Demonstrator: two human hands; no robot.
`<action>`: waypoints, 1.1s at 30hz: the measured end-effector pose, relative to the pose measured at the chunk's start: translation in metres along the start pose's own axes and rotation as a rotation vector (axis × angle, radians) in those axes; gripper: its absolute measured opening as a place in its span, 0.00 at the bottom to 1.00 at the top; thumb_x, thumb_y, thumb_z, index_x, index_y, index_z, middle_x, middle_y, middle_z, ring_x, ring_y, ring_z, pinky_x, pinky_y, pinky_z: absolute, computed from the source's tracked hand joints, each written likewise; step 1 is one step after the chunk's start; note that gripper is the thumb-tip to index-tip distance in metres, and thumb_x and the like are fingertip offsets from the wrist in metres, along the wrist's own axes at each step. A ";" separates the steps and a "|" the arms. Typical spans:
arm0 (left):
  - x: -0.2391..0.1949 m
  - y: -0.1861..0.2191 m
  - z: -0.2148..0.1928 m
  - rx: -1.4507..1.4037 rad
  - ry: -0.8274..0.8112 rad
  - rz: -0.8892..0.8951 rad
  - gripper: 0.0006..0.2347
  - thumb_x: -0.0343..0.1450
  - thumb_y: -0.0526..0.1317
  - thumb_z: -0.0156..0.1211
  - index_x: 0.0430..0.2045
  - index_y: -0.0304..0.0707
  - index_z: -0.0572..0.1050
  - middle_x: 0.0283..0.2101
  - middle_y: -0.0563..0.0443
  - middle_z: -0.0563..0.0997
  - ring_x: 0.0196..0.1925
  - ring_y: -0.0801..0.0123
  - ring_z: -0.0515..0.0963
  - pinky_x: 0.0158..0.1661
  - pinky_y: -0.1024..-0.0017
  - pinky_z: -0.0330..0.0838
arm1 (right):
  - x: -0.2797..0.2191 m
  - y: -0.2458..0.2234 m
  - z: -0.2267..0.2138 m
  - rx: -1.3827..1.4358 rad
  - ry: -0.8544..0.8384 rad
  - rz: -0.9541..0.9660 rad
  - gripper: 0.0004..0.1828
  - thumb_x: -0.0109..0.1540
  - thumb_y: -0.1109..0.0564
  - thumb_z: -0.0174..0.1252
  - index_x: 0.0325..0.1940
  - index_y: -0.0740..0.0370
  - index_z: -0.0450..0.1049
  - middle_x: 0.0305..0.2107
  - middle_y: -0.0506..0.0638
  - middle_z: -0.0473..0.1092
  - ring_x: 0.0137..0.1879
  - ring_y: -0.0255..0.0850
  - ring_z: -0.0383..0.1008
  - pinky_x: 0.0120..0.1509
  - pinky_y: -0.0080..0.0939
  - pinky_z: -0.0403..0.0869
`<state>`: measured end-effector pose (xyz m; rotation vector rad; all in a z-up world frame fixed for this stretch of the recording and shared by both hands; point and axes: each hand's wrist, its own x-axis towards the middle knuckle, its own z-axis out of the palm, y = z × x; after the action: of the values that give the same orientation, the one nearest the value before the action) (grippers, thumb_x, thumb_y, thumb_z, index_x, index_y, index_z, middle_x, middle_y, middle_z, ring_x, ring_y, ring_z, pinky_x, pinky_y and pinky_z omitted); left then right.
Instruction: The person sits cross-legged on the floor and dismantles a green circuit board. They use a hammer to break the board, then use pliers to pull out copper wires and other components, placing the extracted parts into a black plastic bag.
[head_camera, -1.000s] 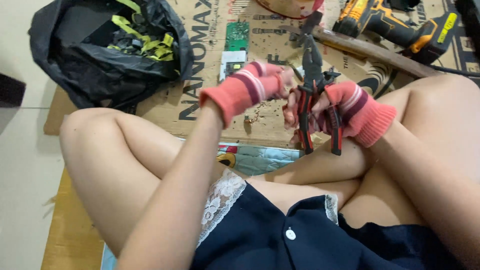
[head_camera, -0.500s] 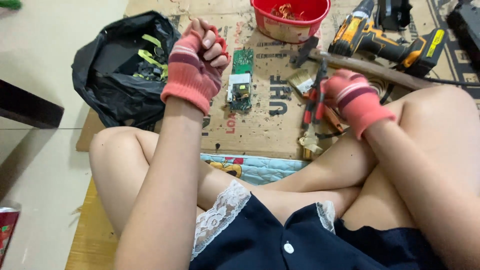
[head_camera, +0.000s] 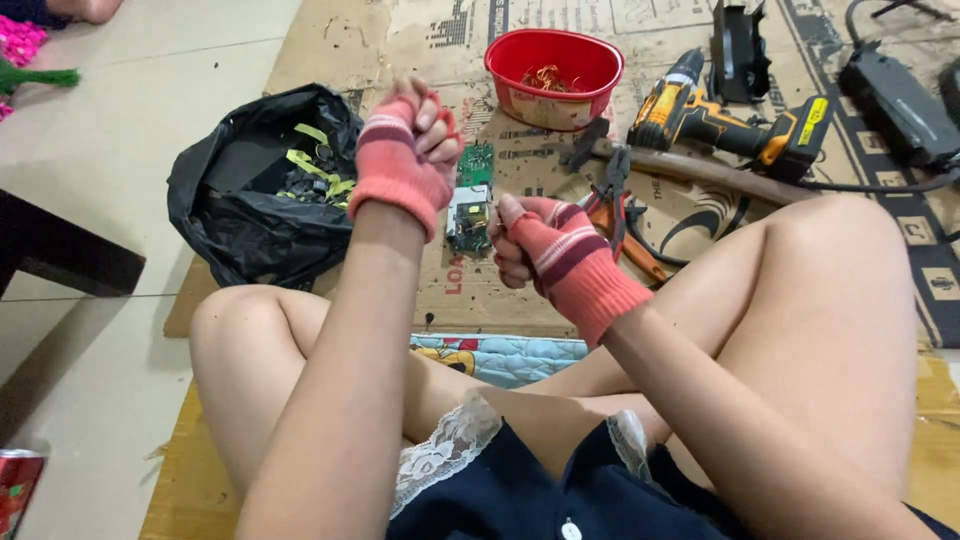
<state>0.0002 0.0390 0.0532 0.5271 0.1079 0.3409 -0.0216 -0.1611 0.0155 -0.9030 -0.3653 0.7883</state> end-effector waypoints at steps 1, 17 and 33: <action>0.001 0.002 -0.005 0.032 0.059 0.003 0.15 0.79 0.45 0.46 0.27 0.37 0.74 0.14 0.57 0.69 0.09 0.78 0.55 0.10 0.77 0.47 | -0.001 -0.005 0.001 -0.066 0.097 0.060 0.17 0.70 0.52 0.51 0.31 0.63 0.68 0.14 0.46 0.59 0.18 0.35 0.54 0.22 0.36 0.59; -0.006 0.015 -0.014 -0.128 0.169 0.134 0.13 0.72 0.27 0.43 0.25 0.40 0.77 0.13 0.55 0.71 0.09 0.76 0.55 0.11 0.76 0.48 | -0.014 -0.029 0.023 -0.366 0.129 0.050 0.15 0.69 0.62 0.48 0.56 0.72 0.74 0.27 0.56 0.74 0.29 0.41 0.76 0.36 0.35 0.79; -0.096 -0.056 0.010 0.966 0.203 0.110 0.12 0.65 0.40 0.66 0.35 0.28 0.81 0.31 0.47 0.87 0.30 0.73 0.82 0.30 0.78 0.74 | -0.030 0.003 -0.008 -0.532 0.114 -0.241 0.08 0.69 0.69 0.43 0.43 0.71 0.70 0.29 0.55 0.73 0.32 0.40 0.75 0.42 0.34 0.81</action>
<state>-0.0716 -0.0440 0.0343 1.4573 0.4526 0.4410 -0.0384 -0.1869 0.0092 -1.3644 -0.5863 0.4156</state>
